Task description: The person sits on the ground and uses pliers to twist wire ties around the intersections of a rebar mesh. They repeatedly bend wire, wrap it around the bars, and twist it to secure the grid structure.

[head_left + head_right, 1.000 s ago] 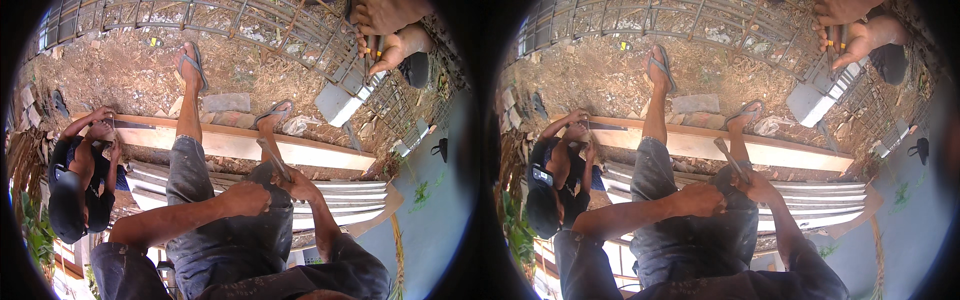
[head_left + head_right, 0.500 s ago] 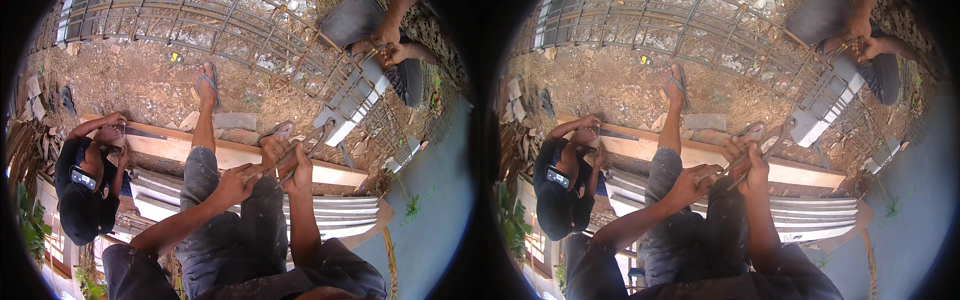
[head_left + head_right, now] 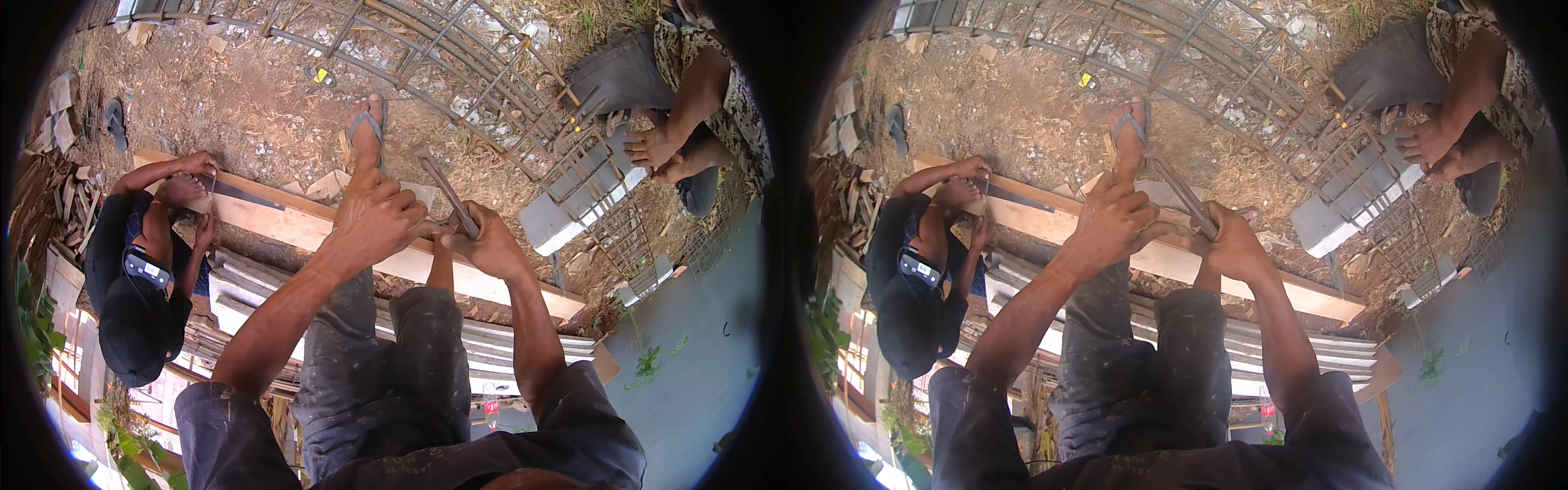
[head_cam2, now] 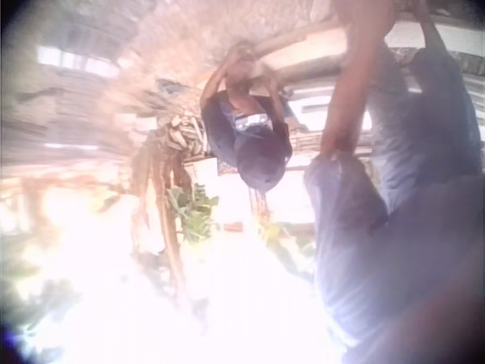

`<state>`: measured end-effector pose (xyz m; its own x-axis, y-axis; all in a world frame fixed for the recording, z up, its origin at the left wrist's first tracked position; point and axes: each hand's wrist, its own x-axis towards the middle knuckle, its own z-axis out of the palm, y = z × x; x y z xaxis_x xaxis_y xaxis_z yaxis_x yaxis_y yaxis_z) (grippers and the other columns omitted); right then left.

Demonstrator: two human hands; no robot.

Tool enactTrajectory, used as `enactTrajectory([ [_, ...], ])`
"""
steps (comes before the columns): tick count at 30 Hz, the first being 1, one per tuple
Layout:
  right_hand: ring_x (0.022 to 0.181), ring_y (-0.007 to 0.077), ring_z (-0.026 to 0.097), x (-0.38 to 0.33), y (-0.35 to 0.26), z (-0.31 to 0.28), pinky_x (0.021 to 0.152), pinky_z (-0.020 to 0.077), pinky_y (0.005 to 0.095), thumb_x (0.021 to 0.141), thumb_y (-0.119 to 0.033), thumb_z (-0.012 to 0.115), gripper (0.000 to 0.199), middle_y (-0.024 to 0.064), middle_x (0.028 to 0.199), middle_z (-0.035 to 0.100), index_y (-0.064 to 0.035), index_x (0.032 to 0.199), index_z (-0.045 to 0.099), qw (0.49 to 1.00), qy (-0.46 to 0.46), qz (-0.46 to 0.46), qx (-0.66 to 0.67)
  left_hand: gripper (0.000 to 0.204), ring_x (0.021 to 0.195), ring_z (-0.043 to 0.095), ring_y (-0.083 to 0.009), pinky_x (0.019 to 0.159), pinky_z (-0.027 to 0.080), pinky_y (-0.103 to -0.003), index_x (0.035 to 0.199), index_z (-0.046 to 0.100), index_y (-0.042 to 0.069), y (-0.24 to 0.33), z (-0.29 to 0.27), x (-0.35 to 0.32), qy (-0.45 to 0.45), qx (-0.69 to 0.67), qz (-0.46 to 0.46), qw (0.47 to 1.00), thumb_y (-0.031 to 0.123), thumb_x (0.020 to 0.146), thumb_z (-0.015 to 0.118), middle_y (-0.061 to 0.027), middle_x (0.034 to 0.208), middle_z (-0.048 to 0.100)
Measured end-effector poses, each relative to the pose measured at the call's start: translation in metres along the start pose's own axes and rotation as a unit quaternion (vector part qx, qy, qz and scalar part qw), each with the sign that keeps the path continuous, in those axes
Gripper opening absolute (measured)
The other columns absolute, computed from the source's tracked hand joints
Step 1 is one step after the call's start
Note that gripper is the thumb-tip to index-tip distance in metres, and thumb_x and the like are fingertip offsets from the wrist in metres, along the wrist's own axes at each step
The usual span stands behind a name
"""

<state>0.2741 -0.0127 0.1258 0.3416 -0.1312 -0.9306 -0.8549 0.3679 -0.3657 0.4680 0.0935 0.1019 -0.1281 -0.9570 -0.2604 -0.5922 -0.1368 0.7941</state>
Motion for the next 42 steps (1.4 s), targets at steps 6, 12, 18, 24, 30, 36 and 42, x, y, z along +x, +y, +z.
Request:
enactTrajectory([
  [6,0.073,0.0137,0.055,0.051,-0.030,0.018,0.067,0.0471,0.0301,0.092,-0.019,0.063,0.018,0.0072,0.084,0.060,-0.0036,0.098,0.056,0.888,0.131,-0.063,0.437,0.020,0.075,0.057,-0.0247,0.071,0.045,-0.037,0.087,0.062,0.006,0.000,0.020,0.015,0.223,-0.266,-0.286,0.893,0.025,0.089,0.065,-0.0086,0.079,0.059],
  [12,0.075,0.0152,0.055,0.073,-0.067,-0.005,0.071,0.0474,0.0300,0.093,-0.022,0.063,0.025,0.0076,0.084,0.057,-0.0042,0.107,0.053,0.867,0.056,-0.120,0.480,0.035,0.076,0.057,-0.0152,0.064,0.048,-0.028,0.096,0.057,-0.001,0.001,0.029,0.048,0.162,-0.687,-0.423,0.569,0.033,0.091,0.065,-0.0088,0.093,0.059],
  [18,0.075,0.0150,0.055,0.074,-0.058,-0.043,0.065,0.0456,0.0302,0.090,-0.022,0.067,0.027,0.0070,0.079,0.056,-0.0037,0.102,0.052,0.867,0.054,-0.117,0.480,0.044,0.090,0.063,-0.0277,0.079,0.049,-0.041,0.100,0.062,0.004,-0.040,0.034,0.025,0.035,-0.150,-0.195,0.969,0.042,0.081,0.072,-0.0113,0.099,0.064],
  [24,0.057,0.0124,0.047,0.095,-0.057,-0.049,0.053,0.0406,0.0279,0.095,-0.019,0.057,0.013,0.0019,0.068,0.051,-0.0062,0.094,0.054,0.916,0.149,0.048,0.370,0.044,0.094,0.063,-0.0247,0.078,0.050,-0.040,0.100,0.062,0.000,-0.034,0.054,0.012,0.065,-0.341,-0.336,0.876,0.043,0.088,0.065,-0.0115,0.092,0.064],
  [30,0.054,0.0106,0.049,0.107,-0.044,-0.012,0.049,0.0403,0.0262,0.090,-0.018,0.064,0.014,0.0029,0.066,0.055,-0.0038,0.090,0.060,0.888,0.149,0.116,0.420,0.038,0.069,0.060,-0.0179,0.061,0.048,-0.030,0.096,0.062,-0.001,-0.036,0.107,0.031,0.142,-0.594,-0.551,0.570,0.036,0.096,0.054,-0.0075,0.081,0.061],
  [36,0.066,0.0080,0.052,0.082,-0.034,0.037,0.059,0.0416,0.0246,0.088,-0.015,0.063,0.016,0.0004,0.072,0.056,-0.0001,0.094,0.063,0.924,0.156,0.131,0.324,0.034,0.079,0.053,-0.0104,0.072,0.046,-0.028,0.113,0.060,0.003,-0.004,0.108,0.055,0.228,-0.713,-0.496,0.441,0.030,0.103,0.042,-0.0016,0.081,0.055],
  [42,0.068,0.0081,0.053,0.078,-0.015,0.035,0.060,0.0424,0.0243,0.089,-0.005,0.060,0.006,0.0013,0.077,0.058,-0.0016,0.093,0.058,0.956,0.186,0.079,0.214,0.057,0.089,0.057,-0.0164,0.086,0.048,-0.034,0.143,0.039,0.007,-0.013,0.105,0.057,0.133,-0.812,-0.443,0.356,0.045,0.100,0.044,-0.0093,0.105,0.060],
])
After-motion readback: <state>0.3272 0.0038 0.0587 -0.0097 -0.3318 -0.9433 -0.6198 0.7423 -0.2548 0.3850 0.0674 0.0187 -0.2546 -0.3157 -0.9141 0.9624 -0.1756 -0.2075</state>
